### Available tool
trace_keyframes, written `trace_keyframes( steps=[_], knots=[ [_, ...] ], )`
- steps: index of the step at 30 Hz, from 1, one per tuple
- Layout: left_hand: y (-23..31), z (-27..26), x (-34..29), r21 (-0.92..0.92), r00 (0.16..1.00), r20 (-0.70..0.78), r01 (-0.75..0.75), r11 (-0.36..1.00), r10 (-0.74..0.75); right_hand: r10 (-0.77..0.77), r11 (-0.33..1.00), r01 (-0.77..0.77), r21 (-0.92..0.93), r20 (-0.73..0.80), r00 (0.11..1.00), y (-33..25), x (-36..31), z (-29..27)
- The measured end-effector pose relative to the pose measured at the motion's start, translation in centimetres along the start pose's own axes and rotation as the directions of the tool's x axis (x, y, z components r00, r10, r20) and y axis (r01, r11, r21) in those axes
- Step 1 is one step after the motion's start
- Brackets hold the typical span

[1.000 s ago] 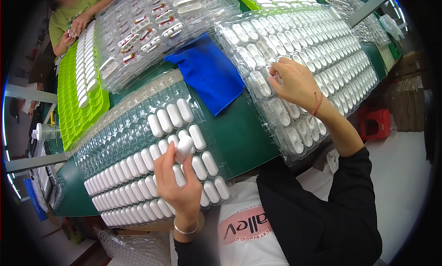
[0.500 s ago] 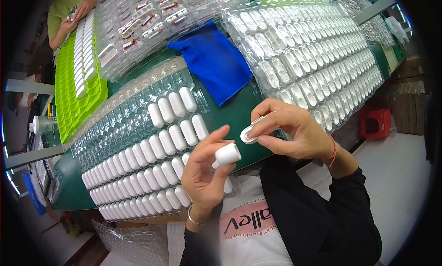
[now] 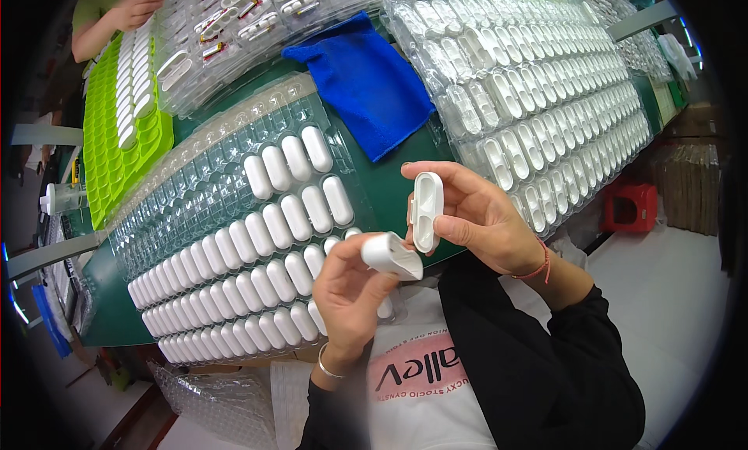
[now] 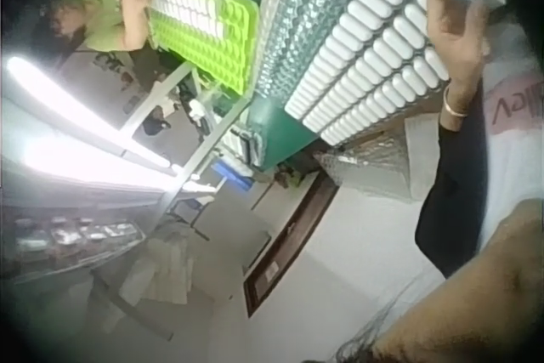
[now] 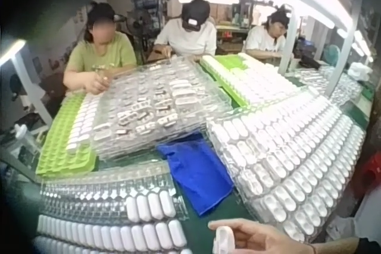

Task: The person picks up a white earbud case and a lid by hand, fits the lid onto the case, and presses them together. After closing the case, the person places it into a clear plastic tray and repeats the process.

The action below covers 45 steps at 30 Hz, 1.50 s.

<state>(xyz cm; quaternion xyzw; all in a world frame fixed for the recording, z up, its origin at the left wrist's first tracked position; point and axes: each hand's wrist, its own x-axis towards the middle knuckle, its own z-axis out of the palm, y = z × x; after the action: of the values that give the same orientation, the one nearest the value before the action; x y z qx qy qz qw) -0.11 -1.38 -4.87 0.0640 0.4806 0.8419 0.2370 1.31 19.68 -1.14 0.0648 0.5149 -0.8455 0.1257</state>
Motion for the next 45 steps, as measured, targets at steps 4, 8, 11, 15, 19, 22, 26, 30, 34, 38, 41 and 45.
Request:
trace_keyframes(
  steps=[4, 8, 11, 15, 19, 22, 26, 30, 34, 38, 41, 45],
  knots=[
    [0.3, -0.4, 0.7, -0.068, 0.975, -0.150, 0.154, 0.986, -0.163, 0.095, 0.995, -0.095, -0.004, 0.038, 0.995, -0.3, 0.0, 0.1],
    [0.0, -0.5, 1.3, -0.149, 0.954, -0.107, 0.262, 0.954, -0.279, 0.132, 0.967, -0.133, -0.219, -0.017, 0.991, 0.1, 0.1, -0.1],
    [-0.5, -0.5, 1.5, -0.119, 0.960, -0.123, 0.238, 0.964, -0.252, 0.126, 0.898, -0.135, -0.419, -0.047, 0.991, -0.3, 0.1, 0.2],
    [-0.9, -0.3, 1.7, -0.081, 0.959, -0.156, 0.225, 0.971, -0.235, 0.085, 0.910, -0.103, -0.401, -0.061, 0.994, 0.6, -0.1, 0.1],
    [-1.1, -0.1, 1.7, -0.082, 0.959, -0.174, 0.211, 0.974, -0.223, 0.034, 0.895, -0.064, -0.442, -0.076, 0.997, 1.1, -0.2, 0.2],
    [-1.1, 0.1, 1.7, -0.094, 0.960, -0.178, 0.202, 0.975, -0.216, 0.008, 0.893, -0.041, -0.449, -0.077, 0.997, 1.4, -0.3, 0.4],
    [-1.2, 0.1, 1.6, -0.104, 0.958, -0.175, 0.212, 0.972, -0.227, 0.000, 0.899, -0.036, -0.437, -0.083, 0.997, 1.6, -0.3, 0.4],
    [-1.2, 0.3, 1.4, -0.104, 0.961, -0.168, 0.203, 0.974, -0.218, -0.014, 0.900, -0.027, -0.436, -0.092, 0.996, 1.6, -0.4, 0.9],
    [-2.0, 0.7, 1.2, -0.101, 0.965, -0.203, 0.148, 0.984, -0.166, -0.063, 0.912, 0.005, -0.410, -0.129, 0.990, 2.0, -0.5, 1.5],
    [-2.1, 0.9, 1.2, -0.166, 0.963, -0.224, 0.111, 0.980, -0.147, -0.178, 0.925, 0.092, -0.370, -0.208, 0.962, 3.2, -0.4, 2.1],
    [-2.4, 1.0, 1.1, -0.174, 0.964, -0.224, 0.103, 0.979, -0.141, -0.179, 0.939, 0.095, -0.330, -0.232, 0.956, 3.2, -0.4, 2.3],
    [-2.1, 0.5, 1.0, -0.246, 0.974, -0.151, 0.128, 0.961, -0.168, -0.238, 0.899, 0.130, -0.418, -0.218, 0.946, 3.6, -0.6, 2.2]
  ],
)
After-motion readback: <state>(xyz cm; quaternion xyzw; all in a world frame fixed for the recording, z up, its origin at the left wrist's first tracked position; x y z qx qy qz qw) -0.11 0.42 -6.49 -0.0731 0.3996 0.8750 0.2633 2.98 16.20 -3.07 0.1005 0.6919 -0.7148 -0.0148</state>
